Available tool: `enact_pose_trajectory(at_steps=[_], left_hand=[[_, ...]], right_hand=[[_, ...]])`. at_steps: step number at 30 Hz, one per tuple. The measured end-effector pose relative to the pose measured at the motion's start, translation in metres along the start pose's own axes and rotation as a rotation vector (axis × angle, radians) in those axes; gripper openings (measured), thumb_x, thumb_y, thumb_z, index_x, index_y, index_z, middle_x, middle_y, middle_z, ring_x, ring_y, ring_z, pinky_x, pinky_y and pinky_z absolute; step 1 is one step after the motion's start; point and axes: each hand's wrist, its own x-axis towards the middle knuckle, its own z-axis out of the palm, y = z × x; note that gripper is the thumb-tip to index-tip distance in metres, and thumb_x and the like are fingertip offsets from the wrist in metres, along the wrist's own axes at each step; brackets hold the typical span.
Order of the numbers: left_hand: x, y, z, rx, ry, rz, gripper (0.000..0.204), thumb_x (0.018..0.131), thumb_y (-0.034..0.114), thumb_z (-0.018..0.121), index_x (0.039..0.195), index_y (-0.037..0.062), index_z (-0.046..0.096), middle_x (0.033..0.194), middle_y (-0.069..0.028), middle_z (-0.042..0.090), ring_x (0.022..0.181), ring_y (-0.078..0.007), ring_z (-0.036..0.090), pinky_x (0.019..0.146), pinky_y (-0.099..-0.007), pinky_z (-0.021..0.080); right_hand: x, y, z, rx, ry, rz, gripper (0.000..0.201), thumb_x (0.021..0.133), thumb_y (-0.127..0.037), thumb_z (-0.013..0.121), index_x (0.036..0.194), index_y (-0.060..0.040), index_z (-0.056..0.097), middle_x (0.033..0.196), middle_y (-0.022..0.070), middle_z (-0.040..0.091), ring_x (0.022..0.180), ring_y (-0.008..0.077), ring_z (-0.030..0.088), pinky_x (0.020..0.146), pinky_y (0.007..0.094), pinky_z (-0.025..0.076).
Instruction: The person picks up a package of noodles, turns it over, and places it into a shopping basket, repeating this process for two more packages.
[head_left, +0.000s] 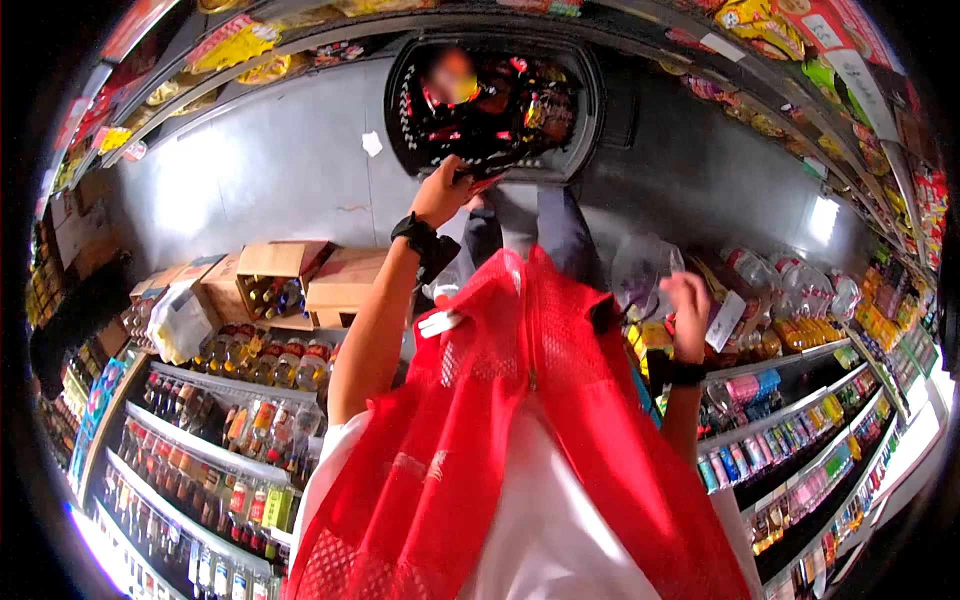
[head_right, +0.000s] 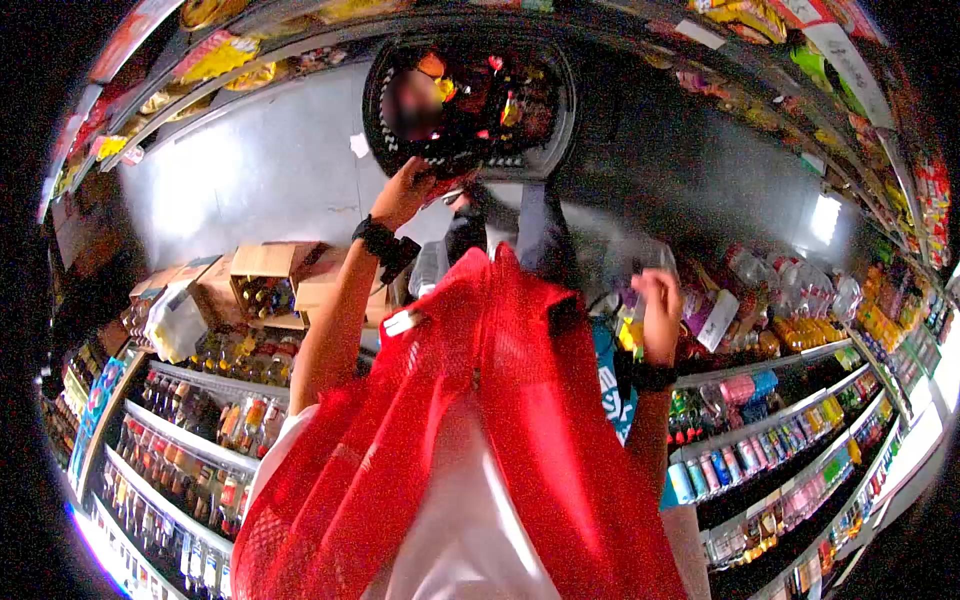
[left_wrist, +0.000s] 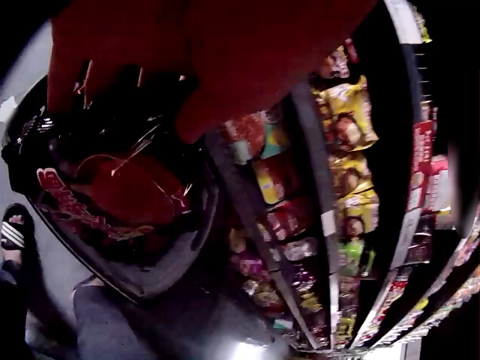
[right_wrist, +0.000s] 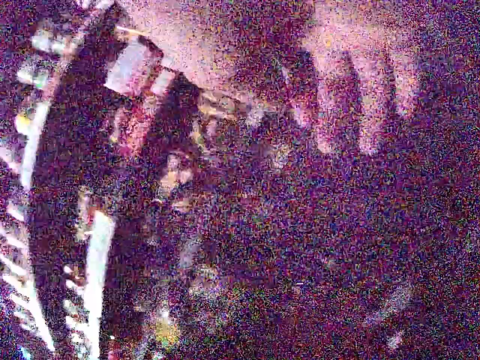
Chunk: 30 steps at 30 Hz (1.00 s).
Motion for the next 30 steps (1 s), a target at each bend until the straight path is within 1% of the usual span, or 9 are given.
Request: enact_pose_trajectory(at_steps=[5, 8, 9, 12, 13, 16, 22, 26, 30], left_hand=[[0.093, -0.092, 0.04, 0.147, 0.103, 0.135, 0.027, 0.08, 0.021, 0.053, 0.102, 0.0043, 0.05, 0.087, -0.0197, 0.059, 0.083, -0.037, 0.057, 0.07, -0.0407, 0.044], [0.118, -0.117, 0.052, 0.054, 0.224, -0.152, 0.022, 0.081, 0.014, 0.049, 0.101, 0.0045, 0.052, 0.088, -0.0141, 0.06, 0.084, -0.0287, 0.058, 0.073, -0.0336, 0.045], [0.119, -0.124, 0.054, -0.023, 0.24, -0.191, 0.021, 0.081, 0.011, 0.047, 0.101, 0.0046, 0.053, 0.088, -0.0122, 0.06, 0.084, -0.026, 0.059, 0.074, -0.0312, 0.045], [0.113, -0.125, 0.061, -0.351, 0.282, -0.065, 0.01, 0.083, 0.012, 0.051, 0.088, 0.0026, 0.053, 0.08, -0.01, 0.06, 0.079, -0.0206, 0.059, 0.072, -0.0303, 0.045], [0.096, -0.097, 0.05, -0.401, 0.157, -0.104, 0.011, 0.086, 0.013, 0.05, 0.09, 0.0025, 0.053, 0.08, -0.0065, 0.059, 0.077, -0.0161, 0.057, 0.07, -0.0289, 0.045], [0.051, -0.086, 0.044, -0.558, -0.022, -0.288, 0.021, 0.09, 0.02, 0.047, 0.1, 0.0023, 0.052, 0.085, -0.0054, 0.057, 0.075, -0.013, 0.055, 0.067, -0.0264, 0.046], [-0.088, -0.15, 0.062, -0.689, 0.133, -0.607, 0.024, 0.09, 0.02, 0.043, 0.101, 0.0021, 0.054, 0.089, -0.0127, 0.061, 0.077, -0.0195, 0.061, 0.059, -0.0311, 0.051], [-0.17, -0.164, 0.08, -0.738, 0.237, -0.625, 0.027, 0.088, 0.023, 0.049, 0.104, 0.0023, 0.052, 0.093, -0.0125, 0.061, 0.08, -0.0258, 0.06, 0.061, -0.038, 0.051], [-0.209, -0.153, 0.089, -0.791, 0.276, -0.679, 0.029, 0.088, 0.026, 0.047, 0.107, 0.0049, 0.051, 0.097, -0.0118, 0.06, 0.082, -0.0266, 0.059, 0.063, -0.0393, 0.049]], right_hand=[[0.005, 0.101, -0.063, -0.876, -0.215, 0.003, 0.013, 0.086, -0.014, 0.05, 0.087, -0.0027, 0.057, 0.084, 0.0065, 0.056, 0.084, 0.0184, 0.055, 0.076, 0.0327, 0.044], [0.006, 0.162, -0.098, -1.066, -0.063, -0.412, 0.013, 0.087, -0.014, 0.051, 0.091, -0.0025, 0.055, 0.084, 0.0074, 0.057, 0.081, 0.0178, 0.057, 0.073, 0.0329, 0.048], [0.005, 0.143, -0.104, -1.681, -0.186, -0.811, 0.014, 0.088, -0.015, 0.051, 0.092, -0.0023, 0.053, 0.084, 0.0077, 0.057, 0.079, 0.0165, 0.058, 0.071, 0.0312, 0.049], [0.032, 0.129, -0.103, -0.202, -0.081, -0.099, 0.01, 0.088, -0.011, 0.053, 0.091, -0.0015, 0.053, 0.084, 0.0058, 0.058, 0.076, 0.0143, 0.059, 0.066, 0.027, 0.048], [0.038, 0.042, -0.079, -0.301, -0.049, 0.035, 0.009, 0.088, -0.009, 0.053, 0.091, -0.001, 0.052, 0.085, 0.0051, 0.058, 0.077, 0.0133, 0.058, 0.068, 0.0256, 0.047], [0.076, -0.078, -0.036, -0.165, -0.148, -0.35, 0.011, 0.09, -0.01, 0.049, 0.094, -0.0013, 0.053, 0.088, 0.0072, 0.058, 0.083, 0.0133, 0.057, 0.074, 0.0251, 0.045], [0.099, -0.379, 0.049, -0.528, 0.035, -1.18, 0.018, 0.088, -0.013, 0.049, 0.101, -0.0011, 0.054, 0.098, 0.0124, 0.06, 0.092, 0.0227, 0.058, 0.081, 0.031, 0.044], [0.169, -0.49, 0.083, -0.624, 0.276, -1.521, 0.041, 0.079, -0.013, 0.055, 0.117, -0.002, 0.043, 0.106, 0.024, 0.055, 0.098, 0.0377, 0.054, 0.086, 0.0402, 0.043], [0.213, -0.517, 0.086, -0.836, 0.418, -1.44, 0.066, 0.072, -0.012, 0.06, 0.131, -0.0043, 0.032, 0.122, 0.0214, 0.045, 0.112, 0.039, 0.043, 0.093, 0.044, 0.037]])
